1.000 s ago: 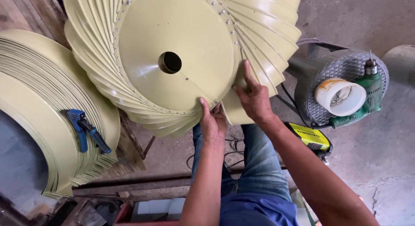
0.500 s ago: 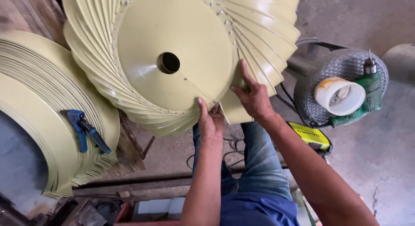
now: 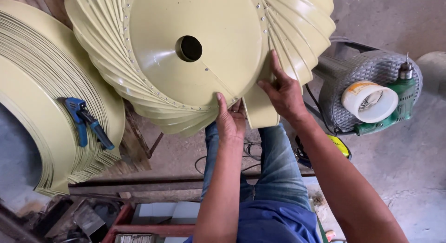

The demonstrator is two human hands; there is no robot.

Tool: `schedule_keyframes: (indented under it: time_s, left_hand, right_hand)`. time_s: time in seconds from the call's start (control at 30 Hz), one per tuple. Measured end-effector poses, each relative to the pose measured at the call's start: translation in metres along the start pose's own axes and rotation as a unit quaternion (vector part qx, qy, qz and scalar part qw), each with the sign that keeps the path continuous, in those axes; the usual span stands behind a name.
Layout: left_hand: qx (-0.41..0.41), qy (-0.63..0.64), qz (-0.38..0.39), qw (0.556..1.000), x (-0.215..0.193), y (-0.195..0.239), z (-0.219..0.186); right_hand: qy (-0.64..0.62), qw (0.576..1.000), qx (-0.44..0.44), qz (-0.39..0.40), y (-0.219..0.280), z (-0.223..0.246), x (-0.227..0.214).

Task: Assembling the fins of a metal turbine vent by layering them and securing them with a drill and rivet gun.

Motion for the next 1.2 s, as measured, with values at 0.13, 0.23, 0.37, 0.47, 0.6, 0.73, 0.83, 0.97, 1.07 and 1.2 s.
schedule_keyframes:
  time_s: [0.13,0.23,0.37,0.47,0.6,0.73,0.83,0.97,1.07,1.2]
  left_hand:
    - [0.012,-0.004,0.009,1.000,0.008,0.007,-0.007]
    - [0.007,-0.007,0.017,1.000,0.012,0.006,-0.004]
    - [0.013,-0.012,-0.002,1.000,0.009,0.006,-0.006]
    - [0.016,-0.008,-0.016,1.000,0.009,0.007,-0.006]
    - [0.026,-0.002,-0.026,0.999,0.013,0.018,-0.011]
    - [0.028,-0.011,-0.029,0.999,0.019,0.024,-0.015]
    - [0.035,-0.004,-0.032,0.999,0.015,0.020,-0.016]
    - [0.037,0.014,-0.053,0.998,0.001,0.012,-0.018]
    - [0.031,0.018,-0.053,0.998,0.008,0.018,-0.020]
    - [0.033,-0.002,-0.040,0.999,0.008,0.018,-0.017]
  right_hand:
    - [-0.057,0.997,-0.051,0.013,0.000,-0.002,0.004]
    - [-0.026,0.999,-0.041,0.004,-0.003,0.001,0.000]
    - [-0.001,0.999,0.037,0.011,0.001,-0.016,0.006]
    - [-0.029,0.999,-0.020,0.002,0.002,-0.008,0.005]
    - [-0.059,0.998,-0.030,0.010,0.005,-0.006,0.005]
    - [-0.045,0.999,0.011,0.010,0.011,-0.010,0.007]
    - [-0.052,0.998,-0.024,-0.004,0.018,-0.002,0.008]
    - [-0.048,0.999,-0.002,-0.008,0.024,-0.001,0.011]
    - [-0.064,0.997,-0.039,-0.009,0.025,-0.003,0.011]
    - [-0.122,0.992,-0.017,0.001,0.024,-0.018,0.019]
Point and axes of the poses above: each hand's wrist, its own y-axis away from the middle knuckle, its own x-axis out of the palm, z = x × y, the point moved 10 cm from there along -y, towards the middle knuckle, and after that the axes turned 9 degrees about -z, right-handed, at the moved point
